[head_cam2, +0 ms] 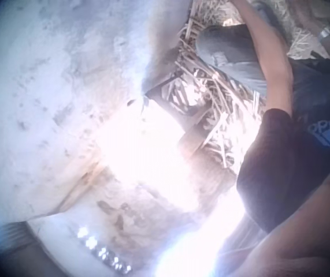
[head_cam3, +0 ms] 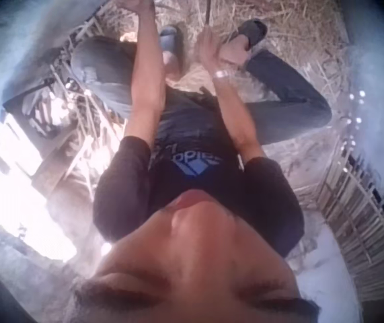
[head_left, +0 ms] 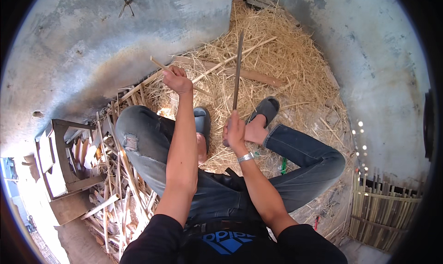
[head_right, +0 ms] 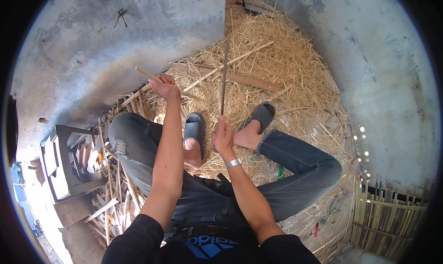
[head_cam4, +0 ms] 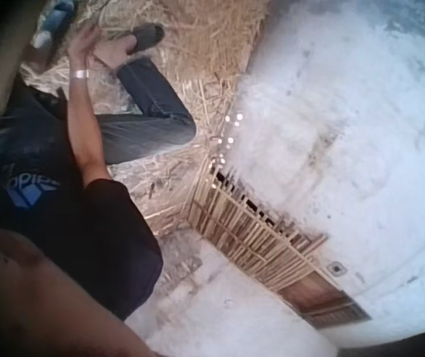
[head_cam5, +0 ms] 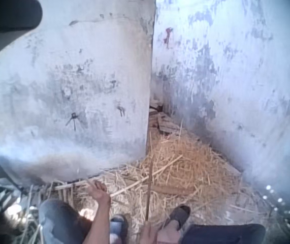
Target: The person thins wood strips by hand using a large knife to shave the surface and a smaller green utility knife to refine the edges.
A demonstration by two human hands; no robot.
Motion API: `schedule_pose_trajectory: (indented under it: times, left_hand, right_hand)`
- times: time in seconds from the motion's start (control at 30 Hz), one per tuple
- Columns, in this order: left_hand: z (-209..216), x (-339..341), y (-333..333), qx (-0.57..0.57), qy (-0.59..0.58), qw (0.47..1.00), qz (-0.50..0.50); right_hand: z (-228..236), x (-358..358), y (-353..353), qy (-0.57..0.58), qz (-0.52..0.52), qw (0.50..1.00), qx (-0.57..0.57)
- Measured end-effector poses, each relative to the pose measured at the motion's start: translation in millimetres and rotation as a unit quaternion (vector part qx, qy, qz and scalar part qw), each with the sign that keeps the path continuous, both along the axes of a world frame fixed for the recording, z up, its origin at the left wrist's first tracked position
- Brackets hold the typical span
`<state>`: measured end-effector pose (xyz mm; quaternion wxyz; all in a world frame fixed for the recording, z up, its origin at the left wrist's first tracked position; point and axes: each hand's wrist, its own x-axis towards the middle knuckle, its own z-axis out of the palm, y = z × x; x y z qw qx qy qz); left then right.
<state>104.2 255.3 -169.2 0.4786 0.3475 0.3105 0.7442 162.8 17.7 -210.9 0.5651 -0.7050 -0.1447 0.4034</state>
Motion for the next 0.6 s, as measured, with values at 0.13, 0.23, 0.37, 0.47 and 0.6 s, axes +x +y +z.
schedule_pose_trajectory:
  times: [0.13,0.23,0.37,0.47,0.6]
  left_hand:
    - [-2.4,10.4,-2.0,0.000,0.008,1.000,-0.002]
    - [2.8,10.8,4.8,-0.005,-0.027,1.000,-0.012]
    - [-3.5,2.1,0.4,-0.022,-0.035,0.999,0.002]
    - [0.5,6.8,0.1,-0.006,-0.019,1.000,-0.001]
    - [6.8,10.9,-3.5,0.002,0.016,1.000,-0.005]
  right_hand:
    - [-113.6,-22.8,-50.9,-0.117,0.082,0.976,-0.162]
    - [-124.3,-8.4,-55.0,0.150,0.104,0.956,-0.229]
    - [-57.4,10.3,-31.0,0.215,0.046,0.963,-0.158]
    - [-10.3,17.0,-6.9,0.127,-0.005,0.990,-0.068]
    - [-40.3,-1.7,-15.4,-0.092,0.006,0.996,0.022]
